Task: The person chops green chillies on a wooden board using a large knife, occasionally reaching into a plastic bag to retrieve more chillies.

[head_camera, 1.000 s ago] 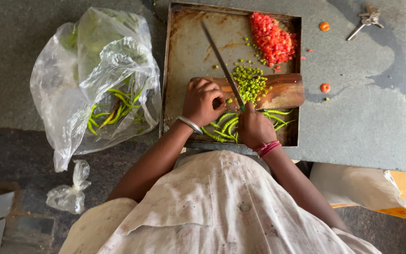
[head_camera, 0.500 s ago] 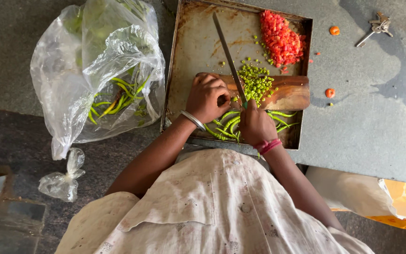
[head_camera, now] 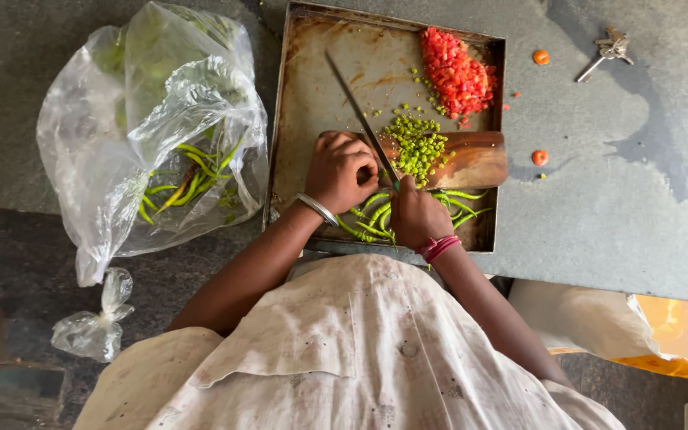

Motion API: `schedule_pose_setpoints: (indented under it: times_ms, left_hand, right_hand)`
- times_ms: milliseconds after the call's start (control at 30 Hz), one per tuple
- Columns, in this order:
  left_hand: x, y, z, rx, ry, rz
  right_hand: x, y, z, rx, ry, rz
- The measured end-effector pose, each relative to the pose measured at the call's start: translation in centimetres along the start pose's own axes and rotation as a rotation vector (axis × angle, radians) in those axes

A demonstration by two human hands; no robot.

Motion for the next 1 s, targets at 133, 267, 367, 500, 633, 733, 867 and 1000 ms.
schedule_pose_setpoints:
  times_ms: [133,267,367,500,633,733,867,1000]
  left_hand:
    - [0.0,-0.2,-0.1,-0.016,0.007,0.019]
    - [-0.1,-0.1,-0.2,-0.035,0.014,0.027]
    - [0.2,-0.2,-0.1,-0.023,0.04,0.046]
    - [0.2,-0.1,-0.2,-0.033,-0.009,0.058]
    - [0.3,-0.3,0.1,-0.037,0.048,0.083]
    - [0.6,-0.3,0.3,-0.049,-0.013,0.09]
    - [1.0,0.0,0.8,0.016,-0.005,0.057]
    - [1.1,-0.1,0.7,0.004,-0.032,0.061]
  right_hand:
    - [0.3,-0.6,0.6,-0.028,0.02,0.038]
    - [0.3,-0.2,0.0,-0.026,0.01,0.014]
    - [0.6,-0.6,0.5,-0.035,0.022,0.029]
    - [0.5,-0.2,0.8,-0.019,0.002,0.072]
    - [0.6,-0.7,1.2,-0.137,0.083,0.043]
    - [0.4,-0.4,1.8,-0.126,0.085,0.091]
    - [0.7,-0.7,1.4,-0.19,0.02,0.073]
    - [1.0,-0.7,2.5,-0.151,0.056,0.147]
Point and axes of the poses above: each hand's wrist, its own y-axis towards the middle knuckle, its own z-axis out of the palm, x = y × z, the point moved 3 cm from there along y, towards the middle knuckle, and after that the axes turned 12 degrees about y, right-handed, at the moved point
